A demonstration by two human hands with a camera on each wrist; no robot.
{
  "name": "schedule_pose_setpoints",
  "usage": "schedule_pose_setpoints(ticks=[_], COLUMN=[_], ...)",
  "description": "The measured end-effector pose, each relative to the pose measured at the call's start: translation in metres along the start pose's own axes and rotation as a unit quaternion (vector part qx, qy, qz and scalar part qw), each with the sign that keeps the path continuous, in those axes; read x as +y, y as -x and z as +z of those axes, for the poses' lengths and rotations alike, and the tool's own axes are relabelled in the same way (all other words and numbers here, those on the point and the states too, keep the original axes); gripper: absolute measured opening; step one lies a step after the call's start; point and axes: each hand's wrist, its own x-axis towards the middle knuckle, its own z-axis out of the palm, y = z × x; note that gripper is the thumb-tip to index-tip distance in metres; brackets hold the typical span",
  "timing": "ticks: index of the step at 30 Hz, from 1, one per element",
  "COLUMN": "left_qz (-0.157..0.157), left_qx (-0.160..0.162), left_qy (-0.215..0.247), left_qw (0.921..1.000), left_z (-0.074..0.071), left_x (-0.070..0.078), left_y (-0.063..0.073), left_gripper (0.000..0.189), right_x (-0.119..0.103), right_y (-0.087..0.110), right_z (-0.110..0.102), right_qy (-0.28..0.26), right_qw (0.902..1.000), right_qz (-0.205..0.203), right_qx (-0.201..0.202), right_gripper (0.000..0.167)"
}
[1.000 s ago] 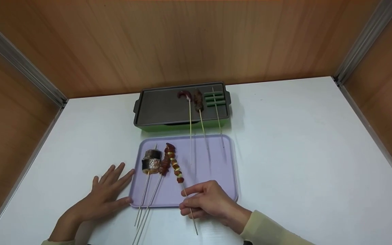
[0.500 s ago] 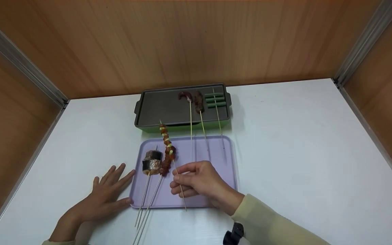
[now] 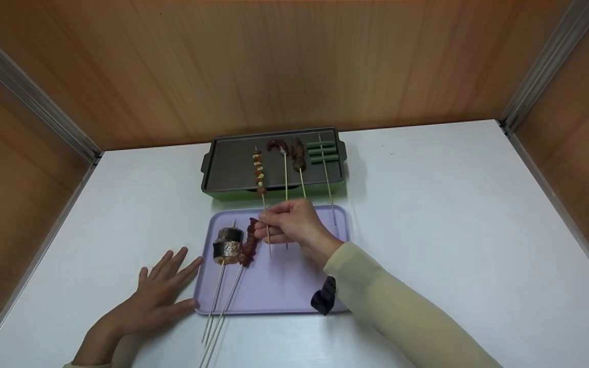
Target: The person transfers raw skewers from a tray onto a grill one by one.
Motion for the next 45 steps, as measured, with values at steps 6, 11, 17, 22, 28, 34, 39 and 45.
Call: schedule_pose_setpoints(ticks=[6, 11, 17, 22, 28, 34, 39, 45], left_qz=[-0.002, -0.003, -0.002, -0.001, -0.002, 0.003, 0.004, -0.001], left_qx=[0.0, -0.001, -0.001, 0.002, -0.001, 0.004, -0.001, 0.002], left_qy=[-0.006, -0.009, -0.009, -0.01, -0.012, -0.015, -0.017, -0.013], left_qw=[1.0, 1.0, 1.0, 0.9999, 0.9999, 0.9999, 0.9999, 0.9999], left_z=[0.001, 0.0, 0.0, 0.0, 0.0, 0.0, 0.001, -0.001], left_x=[-0.001, 0.0, -0.001, -0.002, -0.002, -0.002, -0.002, -0.002], left_y=[0.0, -0.001, 0.0, 0.001, 0.001, 0.001, 0.002, 0.002], left_gripper=[0.075, 0.075, 0.075, 0.074, 0.075, 0.075, 0.075, 0.074], right_x=[-0.008, -0.011, -0.013, -0.016, -0.019, -0.02, -0.019, -0.02], right_y=[-0.022, -0.037, -0.047, -0.052, -0.058, -0.059, -0.059, -0.057], right_z=[0.001, -0.001, 0.002, 0.006, 0.008, 0.009, 0.013, 0.018], right_qy=[0.006, 0.016, 0.023, 0.025, 0.024, 0.051, 0.078, 0.139], right_qw=[0.9998, 0.9994, 0.9991, 0.9988, 0.9977, 0.9961, 0.9937, 0.9878], right_qz=[0.02, 0.028, 0.033, 0.036, 0.05, 0.047, 0.045, 0.024], right_qx=[0.008, 0.011, 0.014, 0.022, 0.04, 0.056, 0.066, 0.067], right_gripper=[0.028, 0.029, 0.034, 0.034, 0.035, 0.034, 0.033, 0.033])
